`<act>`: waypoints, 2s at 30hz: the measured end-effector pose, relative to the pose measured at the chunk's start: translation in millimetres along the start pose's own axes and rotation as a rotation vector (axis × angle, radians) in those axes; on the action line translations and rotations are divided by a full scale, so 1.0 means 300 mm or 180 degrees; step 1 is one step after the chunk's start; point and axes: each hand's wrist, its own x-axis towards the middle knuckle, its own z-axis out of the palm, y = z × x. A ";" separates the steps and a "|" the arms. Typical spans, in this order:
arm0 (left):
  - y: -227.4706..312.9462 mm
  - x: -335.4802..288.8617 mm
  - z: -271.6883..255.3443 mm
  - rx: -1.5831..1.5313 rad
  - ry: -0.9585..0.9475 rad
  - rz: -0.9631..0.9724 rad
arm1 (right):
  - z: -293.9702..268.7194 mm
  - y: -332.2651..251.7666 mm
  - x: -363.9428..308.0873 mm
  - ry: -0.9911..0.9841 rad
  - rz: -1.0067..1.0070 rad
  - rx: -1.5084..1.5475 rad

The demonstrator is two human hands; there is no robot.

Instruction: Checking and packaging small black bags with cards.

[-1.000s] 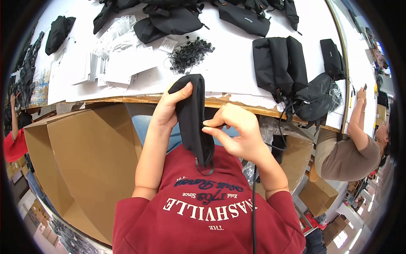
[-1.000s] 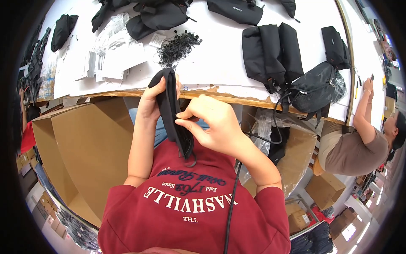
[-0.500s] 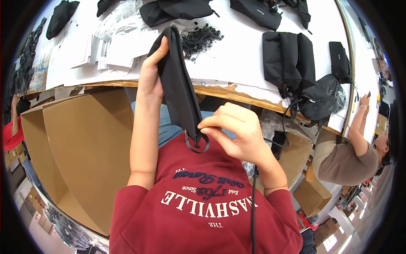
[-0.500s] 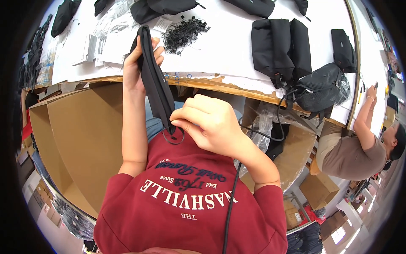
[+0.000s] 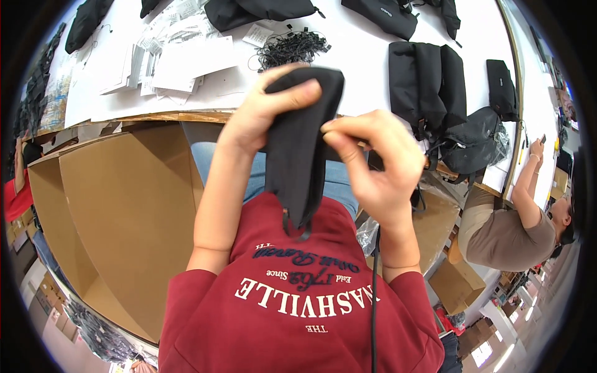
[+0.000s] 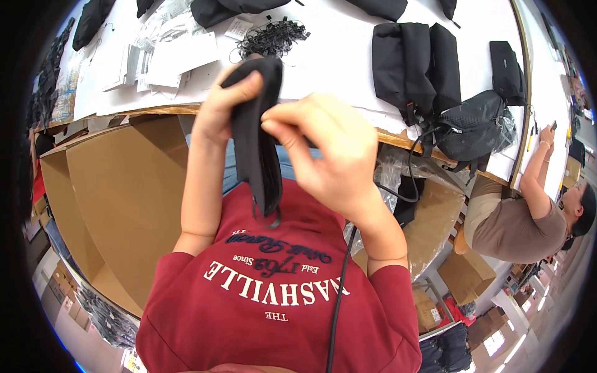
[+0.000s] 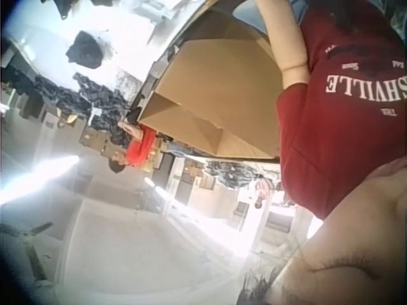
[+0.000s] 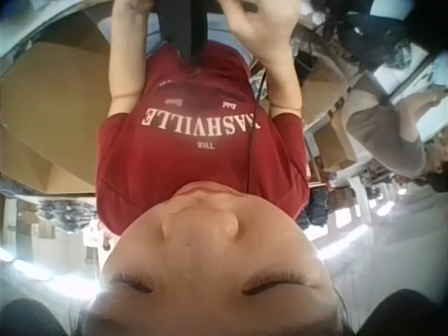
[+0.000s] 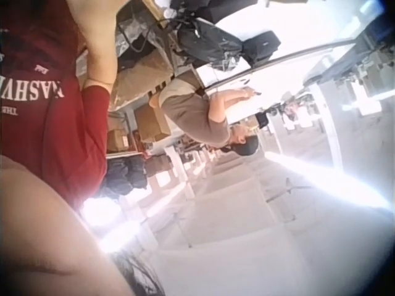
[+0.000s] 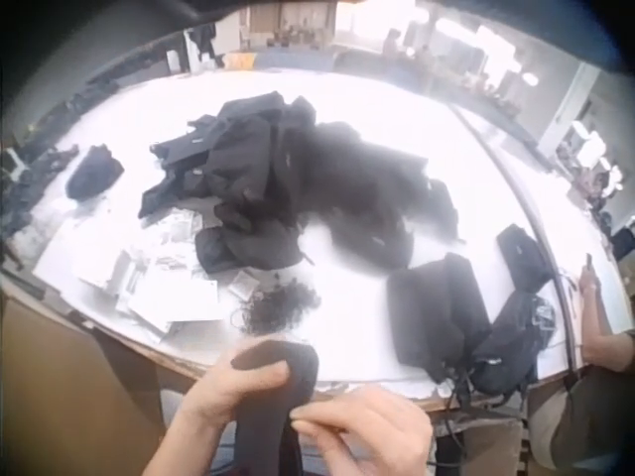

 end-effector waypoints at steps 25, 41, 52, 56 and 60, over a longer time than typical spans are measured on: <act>-0.017 0.004 -0.124 -0.1318 0.0915 0.0624 | 0.030 -0.027 -0.114 -0.1437 0.0453 0.0553; 0.032 -0.025 -0.067 -0.2166 0.1587 -0.0005 | -0.014 0.018 -0.091 -0.0716 -0.1066 -0.2469; -0.025 -0.048 -0.064 0.1142 0.0628 0.1586 | -0.118 0.111 0.007 0.0499 0.0247 -0.0641; 0.024 -0.071 -0.034 0.1383 0.0411 0.1668 | -0.120 0.064 0.011 0.0546 0.1165 0.0980; 0.015 -0.076 -0.048 0.1569 0.0407 0.2201 | -0.127 0.102 -0.026 0.0470 0.1322 0.1570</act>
